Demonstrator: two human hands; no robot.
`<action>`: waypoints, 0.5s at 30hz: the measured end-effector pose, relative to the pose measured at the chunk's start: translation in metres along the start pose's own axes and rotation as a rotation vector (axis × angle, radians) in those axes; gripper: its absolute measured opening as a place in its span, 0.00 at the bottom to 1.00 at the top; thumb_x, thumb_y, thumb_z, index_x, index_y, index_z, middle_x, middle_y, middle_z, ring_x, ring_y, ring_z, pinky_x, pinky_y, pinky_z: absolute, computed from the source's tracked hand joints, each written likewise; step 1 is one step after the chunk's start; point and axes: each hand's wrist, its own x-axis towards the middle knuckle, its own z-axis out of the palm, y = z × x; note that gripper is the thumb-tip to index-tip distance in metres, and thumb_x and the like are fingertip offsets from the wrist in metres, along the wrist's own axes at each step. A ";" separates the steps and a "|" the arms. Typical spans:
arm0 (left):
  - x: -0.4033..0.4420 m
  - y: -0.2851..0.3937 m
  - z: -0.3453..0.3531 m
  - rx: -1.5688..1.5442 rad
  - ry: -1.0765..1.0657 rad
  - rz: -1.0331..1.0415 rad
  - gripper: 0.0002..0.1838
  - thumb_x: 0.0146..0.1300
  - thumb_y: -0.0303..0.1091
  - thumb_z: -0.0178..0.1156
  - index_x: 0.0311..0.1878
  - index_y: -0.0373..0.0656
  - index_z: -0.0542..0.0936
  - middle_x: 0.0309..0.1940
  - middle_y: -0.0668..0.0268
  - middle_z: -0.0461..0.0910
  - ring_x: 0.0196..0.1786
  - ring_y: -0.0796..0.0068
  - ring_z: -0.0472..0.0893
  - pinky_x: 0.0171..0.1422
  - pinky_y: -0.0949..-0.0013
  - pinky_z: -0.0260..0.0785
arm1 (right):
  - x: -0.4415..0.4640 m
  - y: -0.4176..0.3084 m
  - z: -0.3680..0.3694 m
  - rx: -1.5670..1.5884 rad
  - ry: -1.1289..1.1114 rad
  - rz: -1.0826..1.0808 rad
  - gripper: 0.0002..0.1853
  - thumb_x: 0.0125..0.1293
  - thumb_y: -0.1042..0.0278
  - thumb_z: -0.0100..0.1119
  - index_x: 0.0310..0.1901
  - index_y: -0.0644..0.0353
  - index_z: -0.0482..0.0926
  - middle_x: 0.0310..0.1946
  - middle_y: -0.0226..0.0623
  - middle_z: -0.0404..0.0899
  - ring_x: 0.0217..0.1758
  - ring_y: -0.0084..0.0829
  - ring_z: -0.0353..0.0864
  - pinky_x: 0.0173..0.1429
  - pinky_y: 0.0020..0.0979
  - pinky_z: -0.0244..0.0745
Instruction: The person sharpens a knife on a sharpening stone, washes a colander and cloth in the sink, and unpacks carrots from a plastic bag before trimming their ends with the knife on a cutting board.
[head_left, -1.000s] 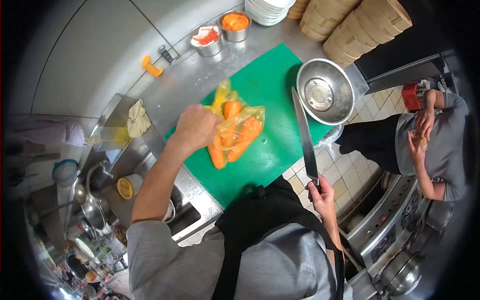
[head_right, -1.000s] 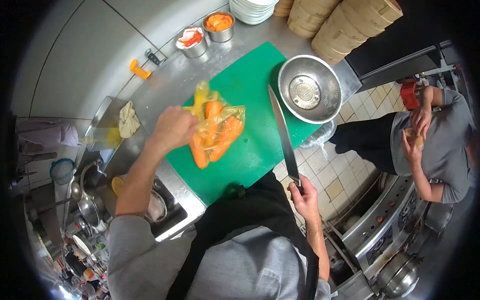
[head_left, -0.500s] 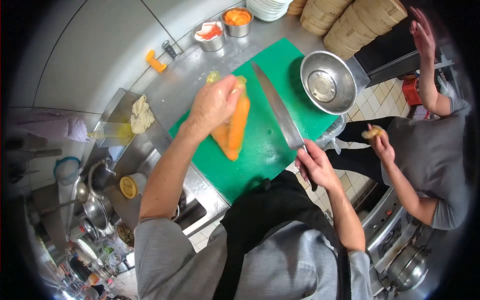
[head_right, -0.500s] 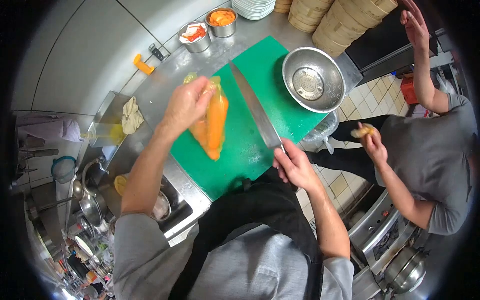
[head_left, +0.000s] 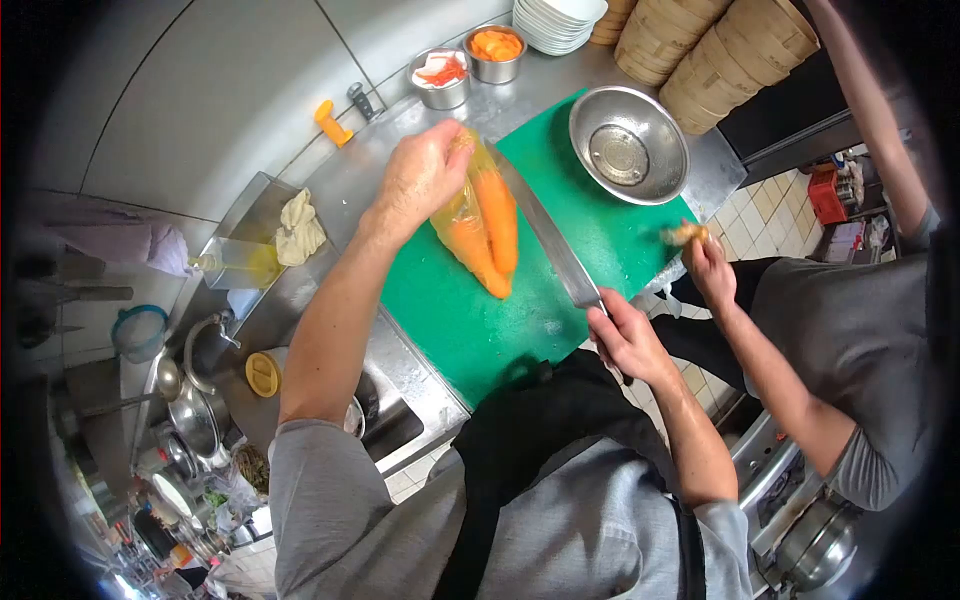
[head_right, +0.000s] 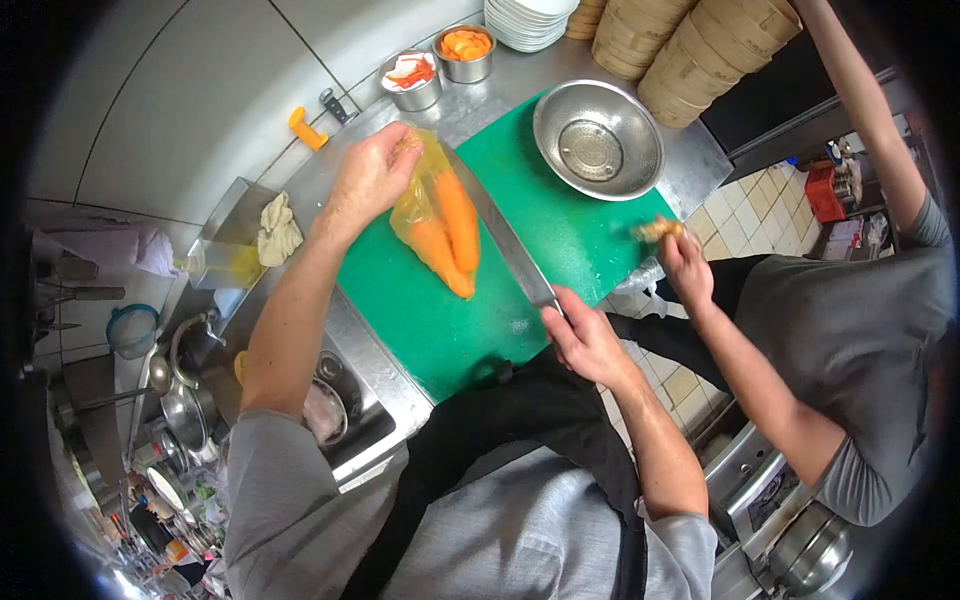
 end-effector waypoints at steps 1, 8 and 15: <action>0.001 -0.002 0.000 0.008 0.005 -0.004 0.13 0.66 0.39 0.61 0.46 0.40 0.80 0.33 0.50 0.83 0.37 0.49 0.84 0.41 0.55 0.74 | -0.007 0.003 -0.003 -0.031 0.011 0.001 0.21 0.78 0.59 0.49 0.67 0.59 0.68 0.23 0.29 0.74 0.20 0.21 0.74 0.26 0.27 0.71; -0.001 0.007 0.001 0.042 -0.048 0.032 0.12 0.67 0.38 0.59 0.46 0.40 0.79 0.34 0.48 0.82 0.40 0.46 0.83 0.43 0.53 0.74 | -0.026 0.009 -0.013 -0.285 -0.039 -0.116 0.21 0.78 0.58 0.50 0.65 0.60 0.68 0.27 0.44 0.79 0.28 0.40 0.82 0.35 0.37 0.75; -0.015 0.033 0.000 -0.010 -0.017 0.230 0.09 0.68 0.37 0.58 0.43 0.41 0.79 0.31 0.48 0.81 0.38 0.42 0.81 0.42 0.51 0.74 | 0.014 -0.027 0.003 -0.433 -0.141 -0.283 0.12 0.75 0.64 0.51 0.53 0.62 0.70 0.31 0.58 0.79 0.36 0.60 0.79 0.38 0.52 0.72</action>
